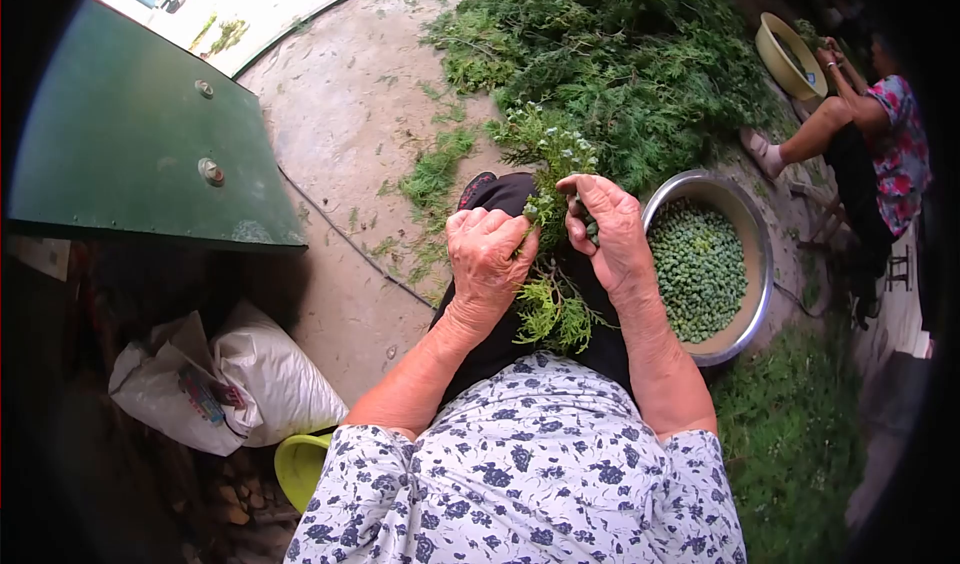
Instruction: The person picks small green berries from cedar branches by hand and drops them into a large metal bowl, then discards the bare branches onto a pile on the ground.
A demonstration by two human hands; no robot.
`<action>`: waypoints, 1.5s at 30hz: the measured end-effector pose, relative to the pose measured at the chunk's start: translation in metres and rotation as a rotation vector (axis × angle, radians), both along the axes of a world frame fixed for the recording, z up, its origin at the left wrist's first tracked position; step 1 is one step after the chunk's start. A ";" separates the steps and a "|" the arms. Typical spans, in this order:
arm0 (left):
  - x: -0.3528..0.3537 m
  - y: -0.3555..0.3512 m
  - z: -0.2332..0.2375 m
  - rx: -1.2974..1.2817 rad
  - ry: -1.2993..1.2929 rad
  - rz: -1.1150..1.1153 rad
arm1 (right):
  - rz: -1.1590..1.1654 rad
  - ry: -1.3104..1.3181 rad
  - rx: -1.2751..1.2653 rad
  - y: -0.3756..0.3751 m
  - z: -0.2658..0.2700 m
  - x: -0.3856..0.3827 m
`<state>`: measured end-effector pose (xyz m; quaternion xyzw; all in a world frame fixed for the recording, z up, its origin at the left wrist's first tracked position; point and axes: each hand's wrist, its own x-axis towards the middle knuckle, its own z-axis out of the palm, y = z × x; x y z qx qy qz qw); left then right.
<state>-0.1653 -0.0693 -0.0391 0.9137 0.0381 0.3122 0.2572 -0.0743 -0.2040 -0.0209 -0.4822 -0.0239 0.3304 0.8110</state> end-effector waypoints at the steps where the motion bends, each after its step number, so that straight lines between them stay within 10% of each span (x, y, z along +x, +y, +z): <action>1: 0.000 0.000 0.001 0.001 0.001 -0.002 | 0.010 -0.091 -0.114 0.002 0.002 -0.001; 10: 0.000 0.000 0.004 0.130 0.017 -0.015 | -0.055 -0.672 -0.470 0.013 -0.015 -0.007; 12: 0.002 -0.002 0.006 0.115 0.017 -0.037 | -0.026 -0.020 -0.108 0.014 -0.009 -0.011; 16: 0.004 -0.004 0.010 0.121 0.013 -0.041 | -0.073 0.163 -0.018 0.015 -0.011 -0.016; 21: -0.002 0.000 0.004 0.183 0.009 -0.052 | -0.296 -0.296 -0.212 0.003 -0.004 0.003; 25: -0.001 -0.002 0.006 0.236 0.005 -0.048 | -0.133 -0.158 -0.085 0.003 0.025 -0.003; 35: -0.005 -0.004 0.005 0.255 -0.031 -0.049 | 0.053 -1.269 -0.591 0.003 0.010 -0.009; 45: -0.015 0.001 0.006 0.118 -0.063 -0.021 | -0.586 -0.396 -0.528 -0.109 -0.014 0.040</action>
